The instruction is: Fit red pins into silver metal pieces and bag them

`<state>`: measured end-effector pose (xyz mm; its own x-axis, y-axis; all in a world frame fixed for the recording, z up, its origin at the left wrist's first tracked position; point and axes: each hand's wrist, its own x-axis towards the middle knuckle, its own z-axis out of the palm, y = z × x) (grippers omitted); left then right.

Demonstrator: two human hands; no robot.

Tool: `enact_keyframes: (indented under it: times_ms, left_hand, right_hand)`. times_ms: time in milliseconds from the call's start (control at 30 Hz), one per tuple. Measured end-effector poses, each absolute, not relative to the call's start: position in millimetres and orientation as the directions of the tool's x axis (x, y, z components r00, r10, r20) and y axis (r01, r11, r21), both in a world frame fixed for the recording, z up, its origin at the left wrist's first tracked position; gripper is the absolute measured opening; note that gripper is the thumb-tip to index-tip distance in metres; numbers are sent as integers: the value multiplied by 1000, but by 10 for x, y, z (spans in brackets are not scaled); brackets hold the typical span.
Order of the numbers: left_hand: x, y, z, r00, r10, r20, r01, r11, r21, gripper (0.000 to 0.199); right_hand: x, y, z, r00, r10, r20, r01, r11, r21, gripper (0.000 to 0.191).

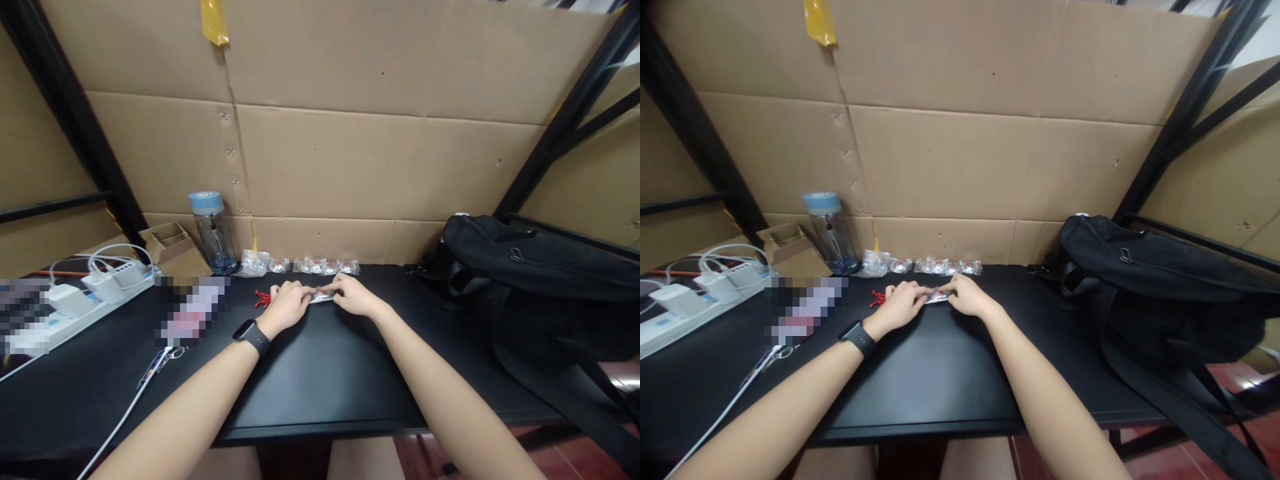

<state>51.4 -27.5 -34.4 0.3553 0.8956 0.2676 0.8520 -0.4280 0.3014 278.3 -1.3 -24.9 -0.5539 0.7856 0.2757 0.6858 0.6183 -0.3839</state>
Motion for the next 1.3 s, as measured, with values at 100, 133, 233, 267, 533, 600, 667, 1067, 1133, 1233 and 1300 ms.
enact_keyframes:
  times_ms: [100, 133, 233, 267, 533, 600, 667, 1067, 1133, 1233, 1300]
  left_hand:
    - [498, -308, -323, 380, 874, 303, 854, -457, 249, 31]
    - [492, -324, -310, 397, 862, 316, 847, -476, 236, 31]
    - [486, -382, -257, 457, 813, 362, 820, -543, 183, 32]
    - [491, -403, -239, 474, 795, 377, 811, -561, 164, 35]
    - [560, -401, -171, 416, 860, 296, 746, -509, 428, 31]
    - [505, -320, -150, 352, 892, 284, 715, -452, 534, 33]
    - [411, -178, -102, 279, 917, 284, 701, -397, 592, 38]
    - [223, 687, 0, -107, 959, 261, 943, 14, 334, 39]
    - [254, 645, -71, -98, 944, 315, 966, 14, 258, 41]
    - [266, 569, -145, -43, 907, 418, 995, -2, 105, 39]
    - [255, 530, -156, -19, 888, 460, 999, -4, 48, 38]
  right_hand:
    - [2776, -35, -254, -558, 789, 259, 731, 614, -298, 46]
    - [2769, -44, -252, -565, 787, 249, 727, 617, -300, 43]
    - [2740, -72, -214, -596, 771, 223, 677, 632, -376, 30]
    - [2731, -80, -193, -601, 766, 227, 657, 635, -406, 29]
    - [2701, -61, -145, -480, 814, 328, 512, 563, -649, 25]
    - [2703, -49, -146, -422, 846, 328, 478, 514, -712, 25]
    - [2729, -42, -126, -357, 857, 371, 473, 508, -720, 26]
    - [3172, 131, -128, -283, 905, 316, 774, 410, -482, 17]
    - [3230, 145, -153, -321, 898, 300, 792, 429, -435, 21]
    - [3307, 151, -180, -389, 894, 222, 797, 448, -406, 41]
    - [3350, 153, -188, -410, 900, 146, 805, 432, -407, 49]
